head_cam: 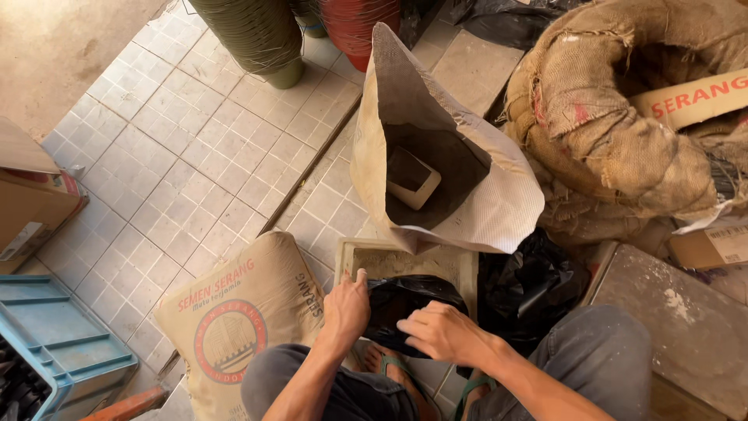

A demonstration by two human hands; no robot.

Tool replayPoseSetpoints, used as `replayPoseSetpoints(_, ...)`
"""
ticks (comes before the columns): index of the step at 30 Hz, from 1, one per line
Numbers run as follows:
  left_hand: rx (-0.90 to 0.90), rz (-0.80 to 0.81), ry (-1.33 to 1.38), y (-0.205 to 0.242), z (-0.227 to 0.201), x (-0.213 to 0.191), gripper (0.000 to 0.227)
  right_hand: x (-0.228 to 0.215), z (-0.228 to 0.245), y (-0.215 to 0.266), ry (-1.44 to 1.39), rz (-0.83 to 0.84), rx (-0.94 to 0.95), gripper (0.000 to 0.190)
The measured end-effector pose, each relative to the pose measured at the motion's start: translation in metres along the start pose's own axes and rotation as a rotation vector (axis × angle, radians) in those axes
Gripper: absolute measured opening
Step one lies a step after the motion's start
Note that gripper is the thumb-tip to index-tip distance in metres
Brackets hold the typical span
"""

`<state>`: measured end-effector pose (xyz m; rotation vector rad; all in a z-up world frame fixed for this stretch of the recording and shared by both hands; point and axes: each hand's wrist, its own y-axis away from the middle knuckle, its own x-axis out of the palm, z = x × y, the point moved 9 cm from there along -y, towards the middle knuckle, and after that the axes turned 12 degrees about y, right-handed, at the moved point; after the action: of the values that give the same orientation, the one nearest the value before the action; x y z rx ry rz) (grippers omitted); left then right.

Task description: The person scoops grey powder from a large paper bag into a small black plastic bag and then ties the bag shut.

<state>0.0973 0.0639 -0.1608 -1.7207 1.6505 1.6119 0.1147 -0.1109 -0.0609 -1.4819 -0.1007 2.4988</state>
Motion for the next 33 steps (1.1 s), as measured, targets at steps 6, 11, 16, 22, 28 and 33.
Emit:
replayPoseSetpoints(6, 0.082, -0.061, 0.189, -0.005, -0.040, -0.031, 0.016, -0.206, -0.067, -0.042, 0.052, -0.614, 0.358, 0.015)
replayPoseSetpoints(11, 0.000, -0.071, 0.219, -0.019, -0.045, -0.030, 0.019, -0.102, -0.251, -0.077, -0.121, 0.196, 1.191, 0.053)
replayPoseSetpoints(16, -0.072, -0.034, 0.215, -0.025, -0.037, -0.027, 0.021, -0.008, -0.317, -0.069, -0.372, 0.324, 1.479, 0.086)
replayPoseSetpoints(22, -0.144, 0.019, 0.234, -0.018, -0.023, -0.036, 0.018, -0.031, -0.357, -0.077, -0.055, -0.149, 1.310, 0.100)
replayPoseSetpoints(28, -0.190, 0.063, 0.208, -0.014, -0.017, -0.033, 0.013, -0.094, -0.322, -0.126, 0.371, -0.481, 0.867, 0.074)
replayPoseSetpoints(33, -0.214, 0.061, 0.207, -0.013, -0.015, -0.035, 0.024, -0.096, -0.285, -0.181, 0.856, -0.471, 0.599, 0.053)
